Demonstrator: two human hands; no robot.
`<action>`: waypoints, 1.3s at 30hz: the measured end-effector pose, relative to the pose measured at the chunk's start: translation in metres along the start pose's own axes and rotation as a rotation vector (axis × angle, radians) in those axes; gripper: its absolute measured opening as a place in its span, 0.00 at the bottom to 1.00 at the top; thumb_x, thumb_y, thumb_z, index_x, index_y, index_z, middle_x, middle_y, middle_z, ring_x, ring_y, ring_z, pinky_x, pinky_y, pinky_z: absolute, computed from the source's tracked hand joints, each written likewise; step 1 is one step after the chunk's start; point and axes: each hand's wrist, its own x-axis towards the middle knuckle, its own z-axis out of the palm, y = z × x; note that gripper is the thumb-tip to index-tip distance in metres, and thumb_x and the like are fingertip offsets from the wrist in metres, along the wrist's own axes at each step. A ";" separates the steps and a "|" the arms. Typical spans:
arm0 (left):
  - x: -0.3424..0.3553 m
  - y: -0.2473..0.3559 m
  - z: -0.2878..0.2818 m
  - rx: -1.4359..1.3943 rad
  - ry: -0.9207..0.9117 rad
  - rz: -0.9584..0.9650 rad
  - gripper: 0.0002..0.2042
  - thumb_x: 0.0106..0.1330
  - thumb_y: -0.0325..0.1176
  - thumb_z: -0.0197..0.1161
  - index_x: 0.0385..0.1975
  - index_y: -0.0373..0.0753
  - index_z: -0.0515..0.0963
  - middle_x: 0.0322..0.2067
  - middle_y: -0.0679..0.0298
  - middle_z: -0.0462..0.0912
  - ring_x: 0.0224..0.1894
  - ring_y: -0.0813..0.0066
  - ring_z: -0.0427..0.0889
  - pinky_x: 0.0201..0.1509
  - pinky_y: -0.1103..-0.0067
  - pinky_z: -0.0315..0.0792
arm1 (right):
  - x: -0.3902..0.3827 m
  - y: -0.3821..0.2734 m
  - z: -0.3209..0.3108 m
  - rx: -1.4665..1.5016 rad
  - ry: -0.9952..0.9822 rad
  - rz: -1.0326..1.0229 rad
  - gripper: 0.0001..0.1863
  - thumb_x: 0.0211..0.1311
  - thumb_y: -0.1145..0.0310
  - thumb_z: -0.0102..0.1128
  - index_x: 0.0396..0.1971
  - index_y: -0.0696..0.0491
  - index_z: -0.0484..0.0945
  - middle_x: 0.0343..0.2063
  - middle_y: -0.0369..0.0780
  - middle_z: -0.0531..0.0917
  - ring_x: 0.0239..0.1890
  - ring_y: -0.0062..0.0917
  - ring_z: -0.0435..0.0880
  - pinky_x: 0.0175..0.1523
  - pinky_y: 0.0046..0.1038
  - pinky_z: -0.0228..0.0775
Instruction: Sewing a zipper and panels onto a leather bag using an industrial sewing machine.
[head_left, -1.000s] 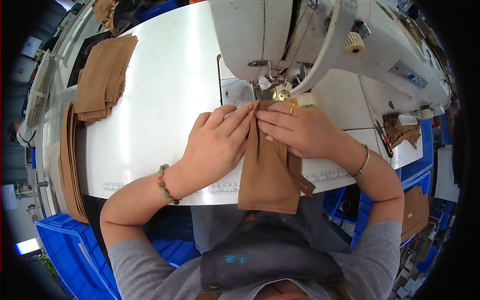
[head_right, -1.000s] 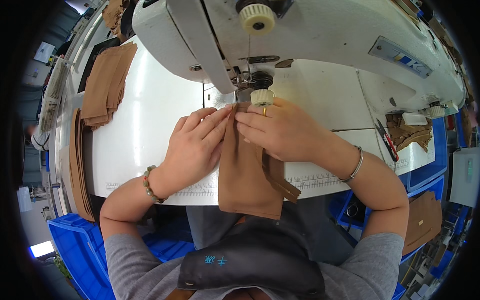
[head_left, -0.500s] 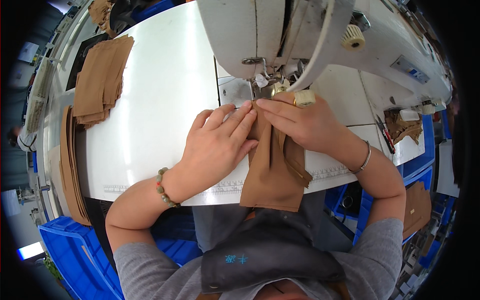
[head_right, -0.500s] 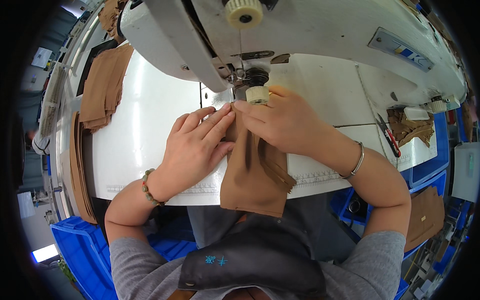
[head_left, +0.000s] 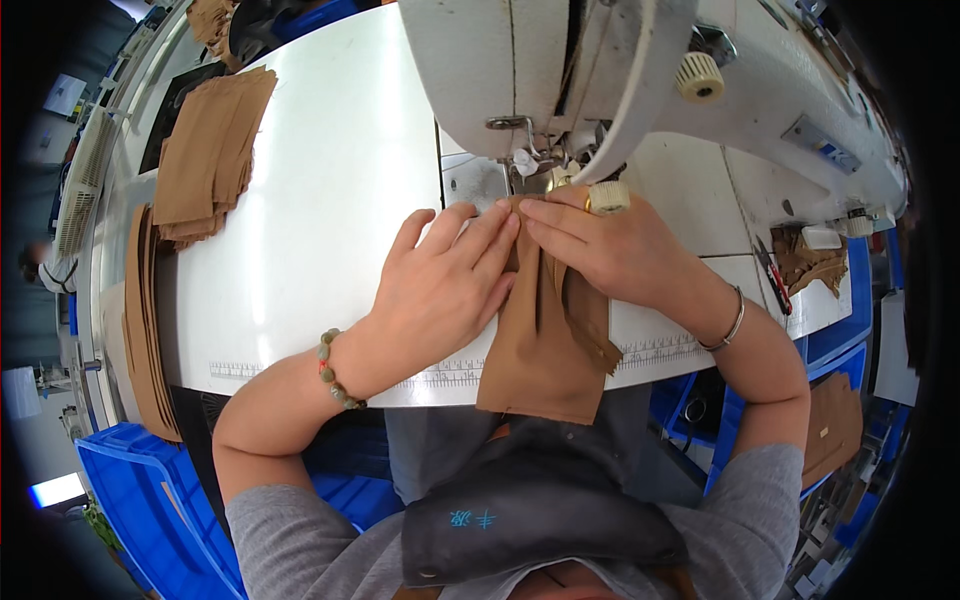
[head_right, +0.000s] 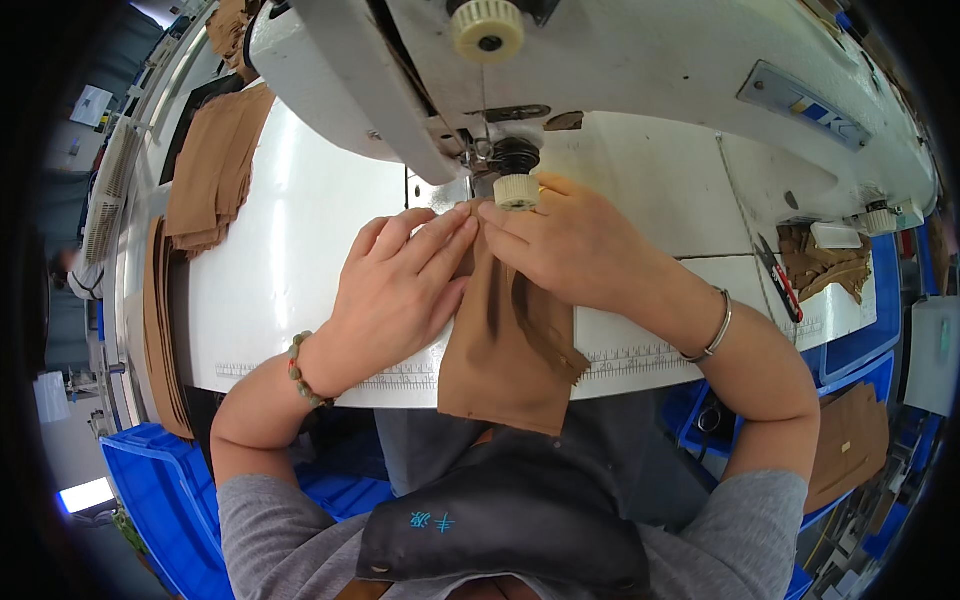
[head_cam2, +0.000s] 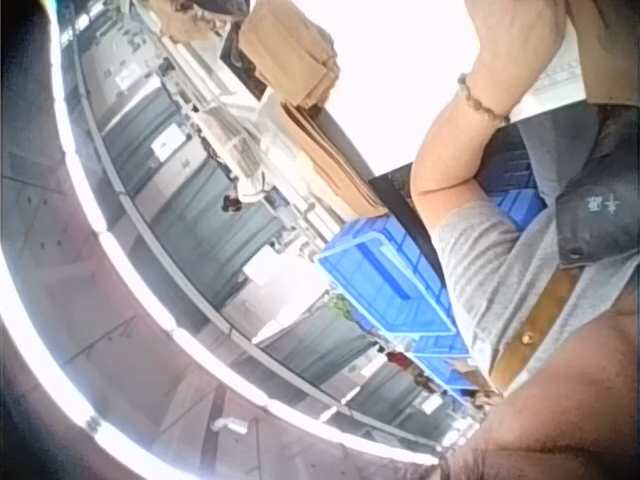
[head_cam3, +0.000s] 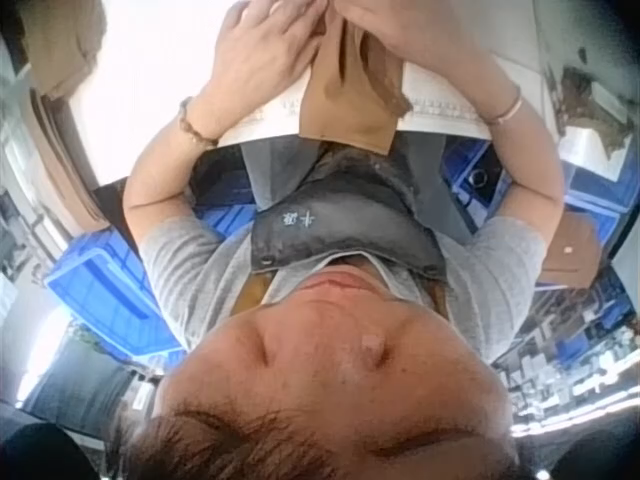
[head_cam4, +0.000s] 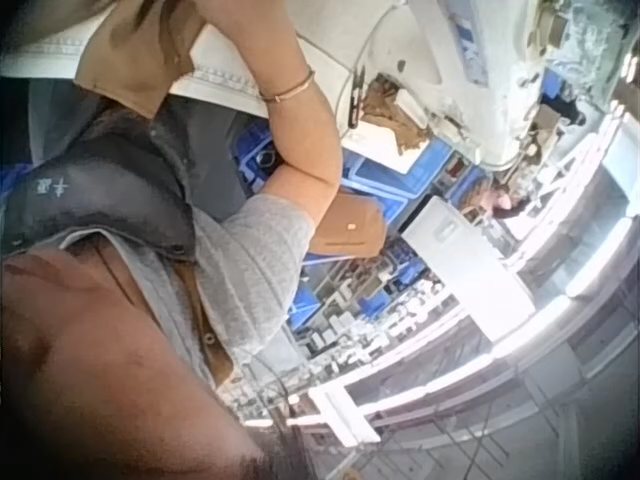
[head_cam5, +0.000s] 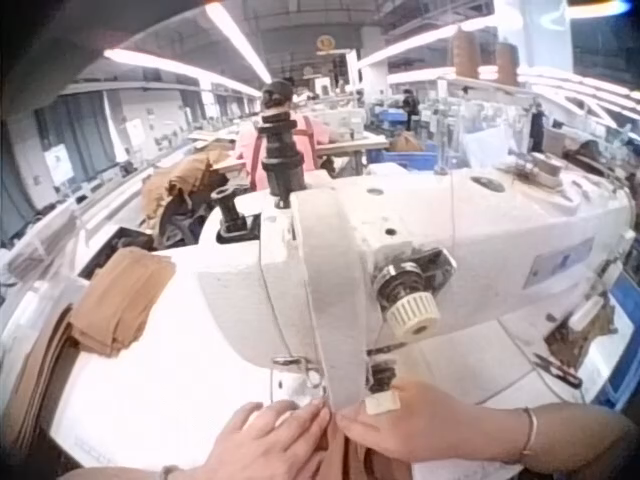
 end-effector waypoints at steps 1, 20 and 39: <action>0.002 -0.001 0.001 -0.006 0.000 -0.008 0.29 0.61 0.37 0.70 0.64 0.36 0.78 0.64 0.63 0.79 0.60 0.61 0.77 0.64 0.66 0.69 | 0.000 0.001 0.003 -0.007 0.066 0.007 0.13 0.58 0.70 0.61 0.42 0.54 0.84 0.48 0.36 0.88 0.36 0.29 0.84 0.47 0.29 0.76; 0.004 -0.001 0.008 -0.048 0.121 -0.037 0.23 0.61 0.32 0.68 0.58 0.36 0.82 0.59 0.63 0.83 0.57 0.62 0.79 0.63 0.66 0.71 | -0.006 0.017 0.011 -0.066 0.057 0.064 0.21 0.59 0.71 0.63 0.55 0.48 0.83 0.34 0.38 0.87 0.35 0.30 0.82 0.44 0.31 0.78; -0.093 0.102 -0.015 -0.188 0.117 -0.124 0.22 0.56 0.37 0.77 0.51 0.43 0.86 0.52 0.68 0.86 0.52 0.69 0.83 0.75 0.47 0.57 | -0.023 -0.062 -0.038 0.165 -0.202 -0.116 0.19 0.63 0.65 0.58 0.51 0.57 0.82 0.56 0.47 0.81 0.63 0.40 0.80 0.70 0.47 0.67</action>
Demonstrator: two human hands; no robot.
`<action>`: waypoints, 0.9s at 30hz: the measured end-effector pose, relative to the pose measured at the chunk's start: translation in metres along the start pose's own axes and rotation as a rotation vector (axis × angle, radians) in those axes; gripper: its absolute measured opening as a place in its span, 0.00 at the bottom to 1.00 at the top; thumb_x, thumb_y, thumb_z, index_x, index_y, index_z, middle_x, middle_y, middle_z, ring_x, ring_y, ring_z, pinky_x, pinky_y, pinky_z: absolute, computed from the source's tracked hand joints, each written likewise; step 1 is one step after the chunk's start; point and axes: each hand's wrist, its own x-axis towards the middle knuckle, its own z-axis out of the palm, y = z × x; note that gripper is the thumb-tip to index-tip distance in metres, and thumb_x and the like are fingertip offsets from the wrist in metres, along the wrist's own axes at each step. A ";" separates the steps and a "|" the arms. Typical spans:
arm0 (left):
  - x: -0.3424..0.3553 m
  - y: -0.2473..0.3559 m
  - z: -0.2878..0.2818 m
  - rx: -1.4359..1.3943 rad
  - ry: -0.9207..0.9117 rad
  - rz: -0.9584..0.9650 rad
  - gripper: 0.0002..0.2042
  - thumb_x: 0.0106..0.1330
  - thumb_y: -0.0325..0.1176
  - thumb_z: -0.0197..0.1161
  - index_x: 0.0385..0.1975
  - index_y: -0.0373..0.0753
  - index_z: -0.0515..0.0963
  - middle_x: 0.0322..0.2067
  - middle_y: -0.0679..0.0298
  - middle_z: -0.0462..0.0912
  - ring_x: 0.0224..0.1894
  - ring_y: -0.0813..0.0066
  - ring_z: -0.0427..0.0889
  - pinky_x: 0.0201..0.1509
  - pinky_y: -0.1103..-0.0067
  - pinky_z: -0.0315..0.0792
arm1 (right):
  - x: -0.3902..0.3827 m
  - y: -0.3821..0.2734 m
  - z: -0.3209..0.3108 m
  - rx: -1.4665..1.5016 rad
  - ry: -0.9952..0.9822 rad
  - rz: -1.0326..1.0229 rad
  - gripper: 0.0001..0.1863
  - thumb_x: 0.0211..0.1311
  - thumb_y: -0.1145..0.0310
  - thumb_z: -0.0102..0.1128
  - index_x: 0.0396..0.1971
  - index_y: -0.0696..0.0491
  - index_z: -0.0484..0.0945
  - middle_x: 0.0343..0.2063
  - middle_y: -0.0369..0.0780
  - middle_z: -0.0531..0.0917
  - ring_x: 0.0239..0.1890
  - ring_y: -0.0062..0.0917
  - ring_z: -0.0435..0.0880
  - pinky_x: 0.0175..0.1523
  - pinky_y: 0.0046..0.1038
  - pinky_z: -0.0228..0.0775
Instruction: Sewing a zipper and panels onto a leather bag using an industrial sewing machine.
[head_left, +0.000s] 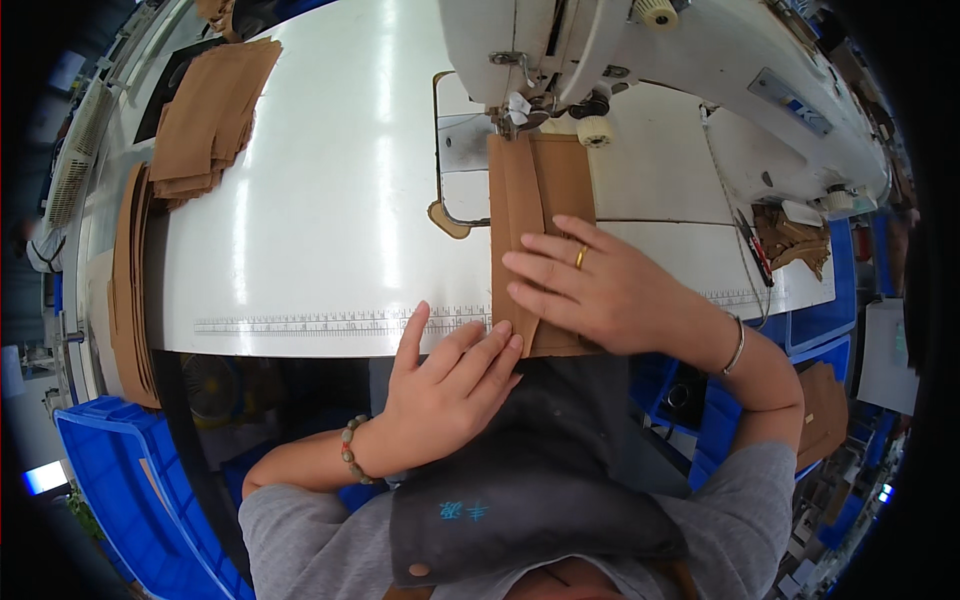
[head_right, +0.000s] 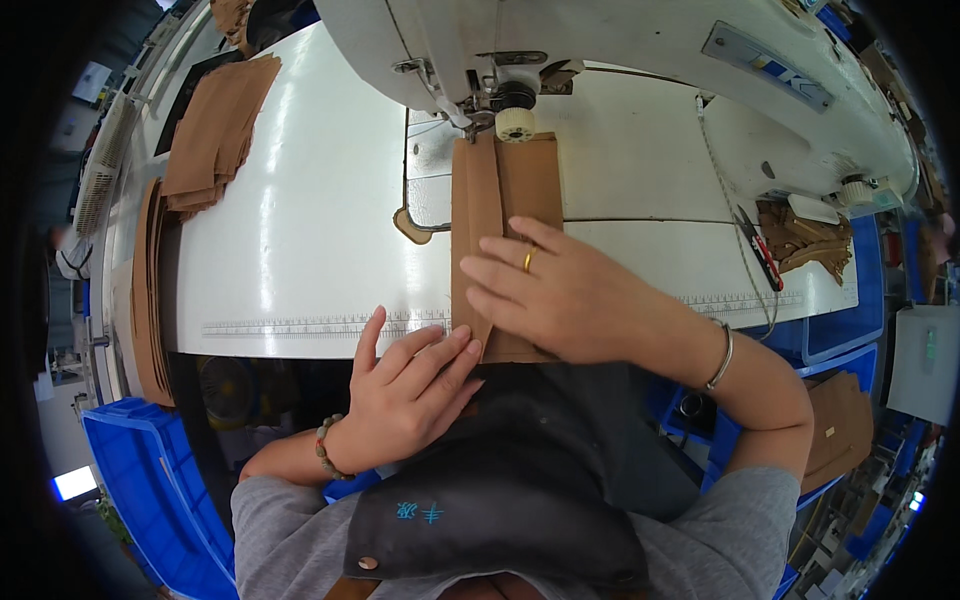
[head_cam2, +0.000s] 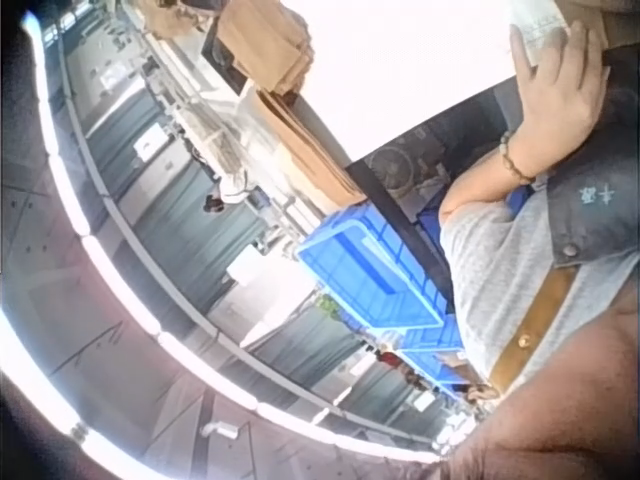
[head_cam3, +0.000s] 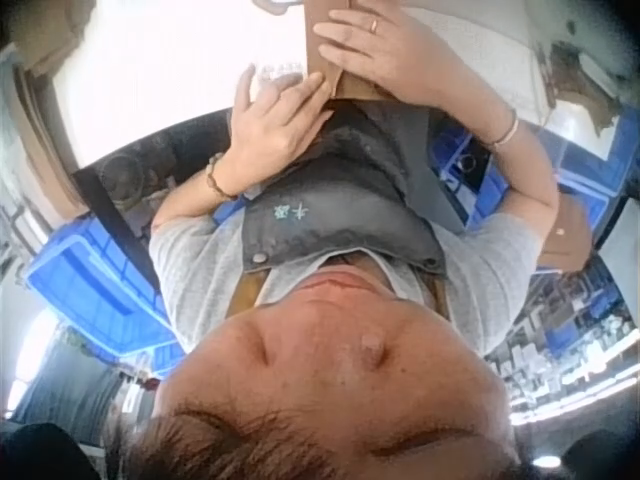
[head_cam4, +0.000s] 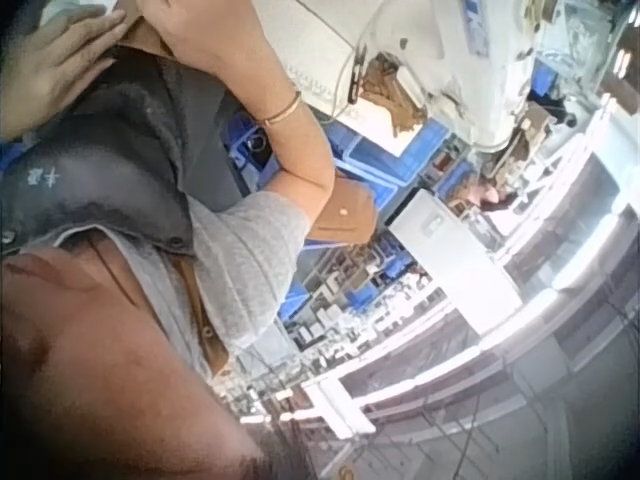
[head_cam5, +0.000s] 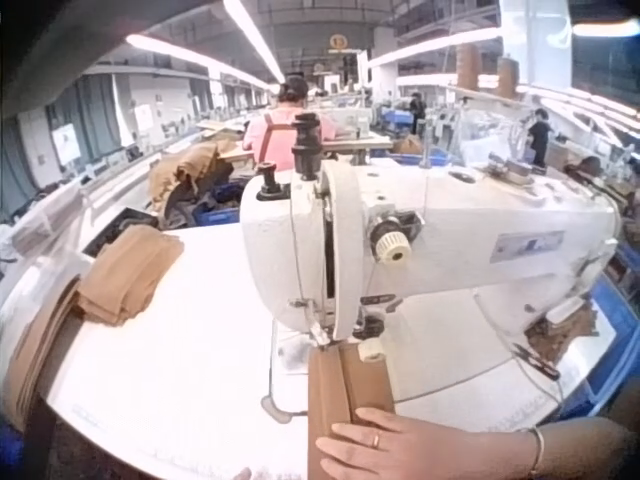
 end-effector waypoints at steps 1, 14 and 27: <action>-0.004 0.001 0.002 0.060 0.007 0.026 0.23 0.55 0.37 0.77 0.53 0.44 0.86 0.53 0.69 0.86 0.53 0.70 0.83 0.77 0.46 0.55 | -0.005 -0.013 0.000 0.013 -0.026 0.027 0.20 0.63 0.64 0.59 0.53 0.56 0.81 0.59 0.46 0.80 0.64 0.40 0.79 0.71 0.48 0.67; 0.012 -0.017 -0.020 -0.181 -0.106 -0.076 0.22 0.58 0.27 0.71 0.55 0.43 0.84 0.51 0.67 0.87 0.54 0.65 0.83 0.75 0.50 0.61 | -0.021 -0.066 -0.001 -0.068 -0.024 0.061 0.22 0.64 0.62 0.57 0.51 0.60 0.83 0.58 0.53 0.82 0.61 0.44 0.82 0.69 0.50 0.71; 0.113 -0.093 0.013 0.128 -0.120 0.058 0.34 0.62 0.54 0.71 0.63 0.37 0.77 0.65 0.61 0.79 0.63 0.60 0.76 0.69 0.55 0.66 | -0.014 -0.062 -0.010 -0.052 -0.063 0.026 0.18 0.64 0.56 0.60 0.40 0.57 0.83 0.57 0.54 0.82 0.59 0.45 0.84 0.67 0.44 0.73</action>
